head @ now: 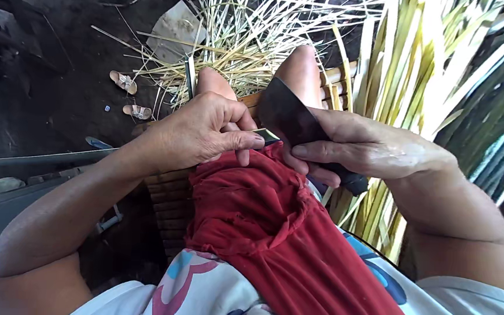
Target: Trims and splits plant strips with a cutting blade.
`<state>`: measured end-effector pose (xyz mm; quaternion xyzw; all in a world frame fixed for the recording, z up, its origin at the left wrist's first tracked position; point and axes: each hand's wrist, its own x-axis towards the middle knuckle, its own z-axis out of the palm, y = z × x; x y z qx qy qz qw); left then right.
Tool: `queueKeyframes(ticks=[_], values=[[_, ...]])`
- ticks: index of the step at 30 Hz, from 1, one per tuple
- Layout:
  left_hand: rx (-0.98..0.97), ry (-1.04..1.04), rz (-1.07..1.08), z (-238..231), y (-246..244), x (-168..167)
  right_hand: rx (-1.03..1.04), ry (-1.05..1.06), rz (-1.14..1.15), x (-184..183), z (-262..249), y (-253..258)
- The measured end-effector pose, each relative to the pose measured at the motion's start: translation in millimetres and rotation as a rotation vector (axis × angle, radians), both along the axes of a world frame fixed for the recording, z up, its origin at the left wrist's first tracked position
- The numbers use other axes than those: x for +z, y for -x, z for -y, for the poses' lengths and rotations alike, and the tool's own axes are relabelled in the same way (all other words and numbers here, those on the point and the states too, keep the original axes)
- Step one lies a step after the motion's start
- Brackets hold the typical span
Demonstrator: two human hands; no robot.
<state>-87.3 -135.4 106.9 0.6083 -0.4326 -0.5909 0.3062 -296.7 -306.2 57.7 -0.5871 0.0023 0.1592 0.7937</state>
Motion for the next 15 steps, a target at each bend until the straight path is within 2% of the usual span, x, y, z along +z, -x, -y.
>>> queueKeyframes(ticks=[3,6,9,11,13,15], values=[[0.021,0.025,0.015,-5,10,5,0.027,-0.045,-0.04,9,0,3],[0.101,-0.06,0.011,-6,24,18,-0.012,-0.092,-0.116,17,-2,7],[0.11,0.014,-0.133,-5,24,8,-0.004,-0.243,-0.09,10,-16,-5],[0.078,0.029,-0.154,-5,20,0,0.008,-0.332,-0.082,-3,-23,-13],[0.12,0.006,-0.069,-6,18,-3,0.023,-0.263,0.001,-18,-20,-25],[0.235,-0.047,-0.051,-7,21,-5,-0.015,-0.03,0.156,-32,-10,-34]])
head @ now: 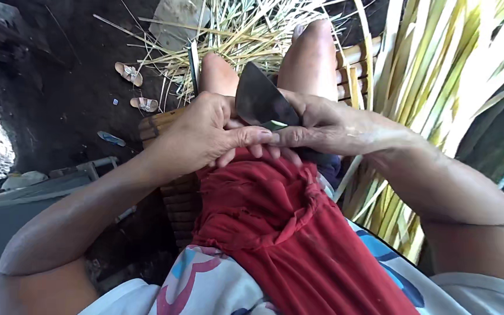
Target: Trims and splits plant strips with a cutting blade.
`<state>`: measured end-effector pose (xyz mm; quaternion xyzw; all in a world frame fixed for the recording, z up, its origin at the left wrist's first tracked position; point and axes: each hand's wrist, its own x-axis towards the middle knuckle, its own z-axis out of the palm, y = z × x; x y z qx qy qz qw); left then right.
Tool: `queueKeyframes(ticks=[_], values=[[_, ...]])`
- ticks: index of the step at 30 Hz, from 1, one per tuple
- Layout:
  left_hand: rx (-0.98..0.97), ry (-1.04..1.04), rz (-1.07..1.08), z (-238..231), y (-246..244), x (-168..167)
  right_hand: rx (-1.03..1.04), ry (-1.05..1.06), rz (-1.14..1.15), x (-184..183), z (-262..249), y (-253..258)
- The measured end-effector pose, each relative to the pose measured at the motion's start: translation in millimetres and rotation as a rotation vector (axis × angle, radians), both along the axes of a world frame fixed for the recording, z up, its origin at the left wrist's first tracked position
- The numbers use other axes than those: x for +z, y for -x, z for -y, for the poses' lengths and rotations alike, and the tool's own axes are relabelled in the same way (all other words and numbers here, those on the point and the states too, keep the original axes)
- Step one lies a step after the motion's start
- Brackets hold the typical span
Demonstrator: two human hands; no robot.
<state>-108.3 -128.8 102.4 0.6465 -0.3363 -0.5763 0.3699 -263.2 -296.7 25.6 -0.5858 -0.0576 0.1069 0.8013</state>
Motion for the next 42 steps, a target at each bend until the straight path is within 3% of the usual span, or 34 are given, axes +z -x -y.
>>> queueKeyframes(ticks=[2,4,6,8,10,12,15,19,23,24,27,28,31,34,36,39,40,42], values=[[0.08,0.02,-0.102,1,0,-1,-0.137,0.262,0.135,-6,17,-4],[0.026,0.144,-0.235,6,-6,-9,-0.205,0.284,0.173,-3,32,-3],[0.022,0.345,-0.22,22,-9,-32,-0.256,0.21,0.184,-1,41,0],[0.287,0.551,-0.208,56,7,-62,-0.371,0.228,0.179,5,42,3],[0.644,0.661,-0.4,96,40,-71,-0.58,0.37,0.166,9,36,4],[0.753,0.773,-0.592,120,59,-76,-0.777,0.542,0.2,8,33,3],[0.785,0.799,-0.557,133,62,-68,-0.912,0.681,0.268,7,31,5],[0.743,0.857,-0.574,137,50,-66,-0.929,0.679,0.285,5,27,-2],[0.941,0.841,-0.659,138,28,-77,-0.917,0.63,0.361,14,24,0],[0.907,0.83,-0.672,133,24,-80,-0.911,0.629,0.369,14,24,-1],[0.498,0.781,-0.509,104,27,-75,-0.894,0.646,0.304,10,39,-8],[0.459,0.7,-0.543,101,31,-70,-0.914,0.642,0.277,11,51,-10],[0.598,0.565,-0.724,103,28,-69,-0.995,0.704,0.196,20,56,-14],[0.866,0.583,-0.843,110,-7,-78,-0.772,0.704,0.228,18,-12,4],[0.986,0.628,-0.884,112,-26,-82,-0.636,0.817,0.333,0,-44,4],[0.727,0.688,-0.909,102,-19,-87,-0.642,0.798,0.31,-6,-23,-10],[0.625,0.699,-0.864,97,-10,-85,-0.71,0.752,0.283,-2,-3,-20],[0.611,0.618,-0.763,89,7,-71,-0.903,0.727,0.281,6,29,-36]])
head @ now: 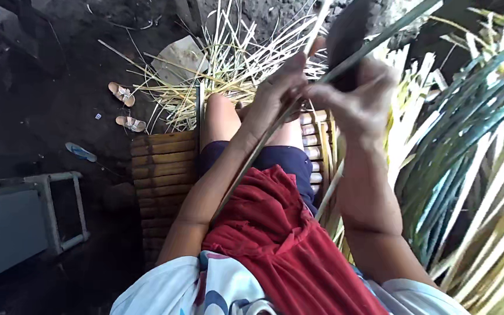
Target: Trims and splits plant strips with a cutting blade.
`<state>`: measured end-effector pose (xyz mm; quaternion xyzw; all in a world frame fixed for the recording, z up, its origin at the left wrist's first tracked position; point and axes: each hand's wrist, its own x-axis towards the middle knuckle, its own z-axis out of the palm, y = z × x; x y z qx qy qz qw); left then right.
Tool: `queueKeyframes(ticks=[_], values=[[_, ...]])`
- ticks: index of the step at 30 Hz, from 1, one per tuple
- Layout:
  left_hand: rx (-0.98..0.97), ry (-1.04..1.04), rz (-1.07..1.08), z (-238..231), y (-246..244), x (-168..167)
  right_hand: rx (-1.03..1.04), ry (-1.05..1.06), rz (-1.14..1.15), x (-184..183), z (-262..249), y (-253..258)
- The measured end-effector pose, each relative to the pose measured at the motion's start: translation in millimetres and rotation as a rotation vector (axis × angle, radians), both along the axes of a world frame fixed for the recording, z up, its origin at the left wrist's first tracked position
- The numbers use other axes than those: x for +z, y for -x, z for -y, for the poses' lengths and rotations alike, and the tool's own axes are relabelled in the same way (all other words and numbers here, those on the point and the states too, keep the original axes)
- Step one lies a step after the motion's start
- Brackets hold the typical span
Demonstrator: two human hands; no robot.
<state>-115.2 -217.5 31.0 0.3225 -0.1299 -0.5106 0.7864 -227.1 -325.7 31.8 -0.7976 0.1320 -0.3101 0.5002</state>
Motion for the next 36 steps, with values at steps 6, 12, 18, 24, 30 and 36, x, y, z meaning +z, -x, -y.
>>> queueKeyframes(ticks=[6,12,18,24,30,36], values=[[0.199,0.034,-0.119,17,-52,-10,0.049,0.02,0.001,-8,-59,35],[-0.082,0.09,-0.057,28,-11,3,-0.102,0.005,0.02,-11,-14,34],[0.041,0.041,-0.085,30,-33,2,-0.145,0.059,0.018,-1,-23,43],[0.075,0.069,-0.08,30,-49,-5,0.035,0.074,-0.121,-28,-43,40],[-0.047,0.05,0.005,6,-20,-15,-0.274,0.052,-0.047,7,6,20],[0.11,0.018,-0.15,12,-41,-18,0.282,0.154,-0.201,-55,-86,47]])
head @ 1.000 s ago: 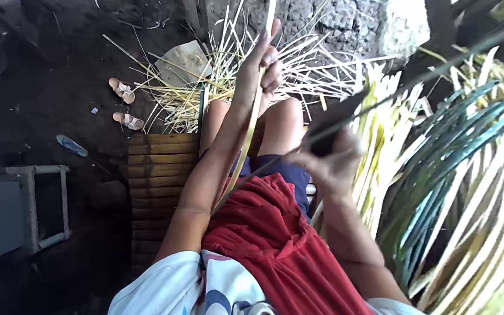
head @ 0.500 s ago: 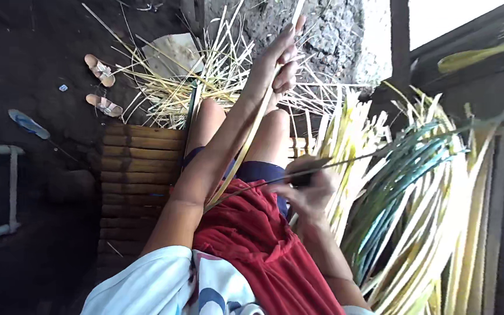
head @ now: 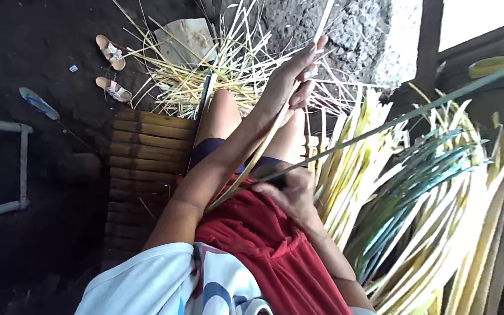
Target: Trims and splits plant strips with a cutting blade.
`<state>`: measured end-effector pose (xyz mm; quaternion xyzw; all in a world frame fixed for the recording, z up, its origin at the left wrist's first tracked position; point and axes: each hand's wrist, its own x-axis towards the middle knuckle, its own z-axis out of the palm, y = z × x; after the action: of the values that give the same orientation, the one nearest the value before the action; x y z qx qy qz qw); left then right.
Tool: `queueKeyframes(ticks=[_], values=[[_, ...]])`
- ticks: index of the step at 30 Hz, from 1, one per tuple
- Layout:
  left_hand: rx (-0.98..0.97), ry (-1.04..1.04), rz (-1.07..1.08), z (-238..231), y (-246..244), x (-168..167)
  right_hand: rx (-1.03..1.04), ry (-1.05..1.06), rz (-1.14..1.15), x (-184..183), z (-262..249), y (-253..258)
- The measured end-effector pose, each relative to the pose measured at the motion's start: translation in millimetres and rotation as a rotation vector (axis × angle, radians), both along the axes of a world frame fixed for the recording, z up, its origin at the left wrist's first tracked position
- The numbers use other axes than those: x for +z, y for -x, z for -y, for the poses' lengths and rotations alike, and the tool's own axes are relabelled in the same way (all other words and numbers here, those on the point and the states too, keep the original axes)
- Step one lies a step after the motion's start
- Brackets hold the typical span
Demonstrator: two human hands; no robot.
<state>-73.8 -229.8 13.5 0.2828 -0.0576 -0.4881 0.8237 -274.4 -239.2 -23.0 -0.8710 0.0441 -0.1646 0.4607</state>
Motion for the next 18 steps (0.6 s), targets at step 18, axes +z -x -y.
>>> queueKeyframes(ticks=[18], values=[[0.585,-0.283,0.113,-94,-5,-17,0.091,-0.274,-0.007,45,77,-52]])
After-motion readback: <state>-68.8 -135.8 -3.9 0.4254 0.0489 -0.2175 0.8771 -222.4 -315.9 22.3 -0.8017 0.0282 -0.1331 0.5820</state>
